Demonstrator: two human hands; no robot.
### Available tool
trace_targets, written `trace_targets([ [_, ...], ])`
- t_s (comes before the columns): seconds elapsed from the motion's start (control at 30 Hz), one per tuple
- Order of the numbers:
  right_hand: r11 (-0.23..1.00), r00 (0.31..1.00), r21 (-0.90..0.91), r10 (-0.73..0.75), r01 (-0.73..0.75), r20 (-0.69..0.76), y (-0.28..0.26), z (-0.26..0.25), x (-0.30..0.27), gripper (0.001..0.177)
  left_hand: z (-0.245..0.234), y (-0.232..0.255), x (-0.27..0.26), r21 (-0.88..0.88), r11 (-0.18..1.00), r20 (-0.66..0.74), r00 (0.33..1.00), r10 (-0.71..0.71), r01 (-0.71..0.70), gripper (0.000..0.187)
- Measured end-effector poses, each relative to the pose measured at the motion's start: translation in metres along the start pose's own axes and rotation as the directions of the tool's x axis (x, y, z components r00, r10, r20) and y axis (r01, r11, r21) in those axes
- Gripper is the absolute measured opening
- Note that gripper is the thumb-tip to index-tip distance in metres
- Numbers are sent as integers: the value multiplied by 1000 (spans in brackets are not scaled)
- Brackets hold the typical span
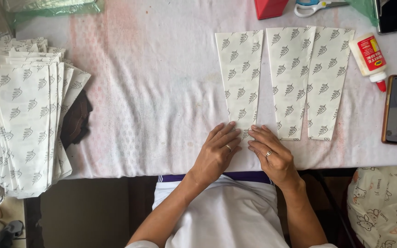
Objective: The person arranges printed paper sheets on a table and applies glue to the edges to form individual bags.
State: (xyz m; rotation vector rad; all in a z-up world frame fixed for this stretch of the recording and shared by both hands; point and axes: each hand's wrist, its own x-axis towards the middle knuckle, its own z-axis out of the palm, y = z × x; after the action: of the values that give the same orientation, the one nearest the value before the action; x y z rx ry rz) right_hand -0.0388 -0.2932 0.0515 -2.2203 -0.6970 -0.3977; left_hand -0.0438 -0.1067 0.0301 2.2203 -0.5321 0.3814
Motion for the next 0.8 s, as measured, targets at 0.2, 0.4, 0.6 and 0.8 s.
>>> trace_targets([
  [0.2,998,1000,-63,-27,27,11,-4,-1,5,5,-7,6,5,-4,1000,-52,998,29,-29,6],
  [0.4,992,999,-126,32,-30,16,-2,3,10,9,3,6,7,34,999,-87,996,4,-1,5],
  [0.6,987,987,11,157,-157,14,-4,1,16,15,-4,16,16,-93,984,-84,983,-163,155,14],
  [0.8,974,977,79,214,-214,10,-11,-6,21,19,-7,8,16,-290,921,-7,961,-275,261,22],
])
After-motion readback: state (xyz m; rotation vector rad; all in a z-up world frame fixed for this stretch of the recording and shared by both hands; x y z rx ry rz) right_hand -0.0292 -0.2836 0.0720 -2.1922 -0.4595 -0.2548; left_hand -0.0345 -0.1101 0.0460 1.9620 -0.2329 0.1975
